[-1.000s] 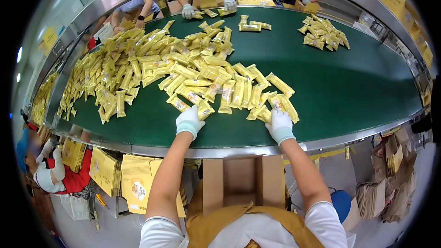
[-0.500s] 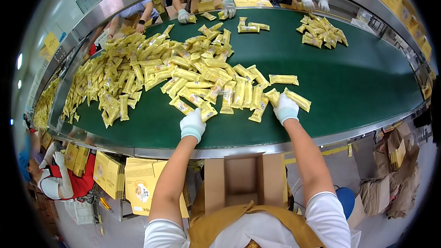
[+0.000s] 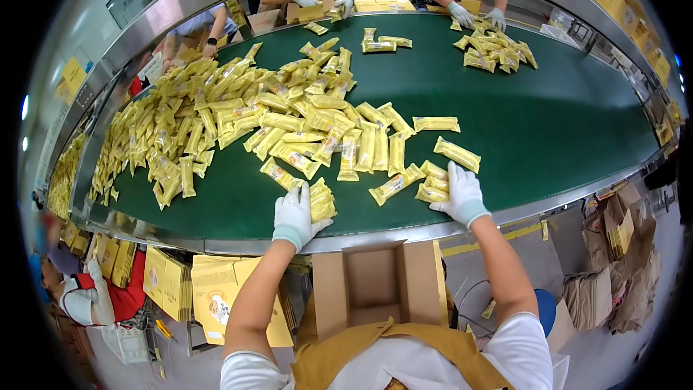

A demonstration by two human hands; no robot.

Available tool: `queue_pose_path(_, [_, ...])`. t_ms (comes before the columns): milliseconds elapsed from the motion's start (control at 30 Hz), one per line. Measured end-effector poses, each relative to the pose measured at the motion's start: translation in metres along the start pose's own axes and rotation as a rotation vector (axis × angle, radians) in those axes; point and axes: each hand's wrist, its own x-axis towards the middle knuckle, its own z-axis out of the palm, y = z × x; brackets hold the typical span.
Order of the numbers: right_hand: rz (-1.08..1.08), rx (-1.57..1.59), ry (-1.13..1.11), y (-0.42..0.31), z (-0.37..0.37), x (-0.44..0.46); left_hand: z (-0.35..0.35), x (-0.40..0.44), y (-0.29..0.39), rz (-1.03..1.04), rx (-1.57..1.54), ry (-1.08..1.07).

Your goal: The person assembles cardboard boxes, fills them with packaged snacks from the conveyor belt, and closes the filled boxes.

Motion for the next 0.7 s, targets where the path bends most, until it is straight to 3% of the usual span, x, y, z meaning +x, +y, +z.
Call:
queue_pose_path(67, [0.085, -0.148, -0.218, -0.001, -0.017, 0.017, -0.008, 0.002, 0.001, -0.024, 0.006, -0.075])
queue_pose_path(133, [0.009, -0.113, -0.353, 0.006, -0.029, 0.034, -0.011, -0.001, 0.0, -0.042, -0.004, -0.127])
queue_pose_path(200, [0.049, 0.056, -0.341, 0.016, -0.043, 0.052, -0.017, -0.006, -0.004, -0.027, -0.002, -0.244])
queue_pose_path(233, [0.047, 0.051, -0.21, 0.022, -0.045, 0.059, -0.027, -0.009, -0.006, -0.013, -0.068, -0.3])
queue_pose_path(267, [0.05, 0.047, -0.078, 0.029, -0.046, 0.066, -0.027, -0.01, -0.013, -0.067, -0.241, -0.247])
queue_pose_path(333, [0.09, 0.176, -0.05, 0.044, -0.046, 0.086, -0.023, -0.009, -0.031, -0.162, -0.583, -0.132])
queue_pose_path(367, [0.088, 0.264, -0.052, 0.055, -0.035, 0.094, 0.001, 0.005, -0.051, -0.183, -1.207, -0.076])
queue_pose_path(400, [0.088, 0.353, -0.053, 0.062, -0.025, 0.102, 0.013, 0.02, -0.065, -0.296, -1.559, 0.011])
queue_pose_path(467, [0.177, 0.586, -0.302, 0.064, -0.014, 0.106, -0.006, 0.041, -0.068, -0.464, -2.142, 0.224])
queue_pose_path(533, [0.194, 0.365, -0.248, 0.052, -0.011, 0.105, -0.002, 0.07, -0.074, -0.584, -2.279, 0.381])
queue_pose_path(567, [0.202, 0.302, -0.255, 0.045, -0.015, 0.103, 0.005, 0.08, -0.073, -0.609, -2.263, 0.36])
queue_pose_path(667, [0.172, 0.167, -0.304, 0.046, -0.019, 0.1, 0.064, 0.121, -0.079, -0.837, -1.554, 0.32])
queue_pose_path(700, [0.147, 0.13, -0.305, 0.043, -0.022, 0.097, 0.071, 0.128, -0.078, -0.836, -1.514, 0.295])
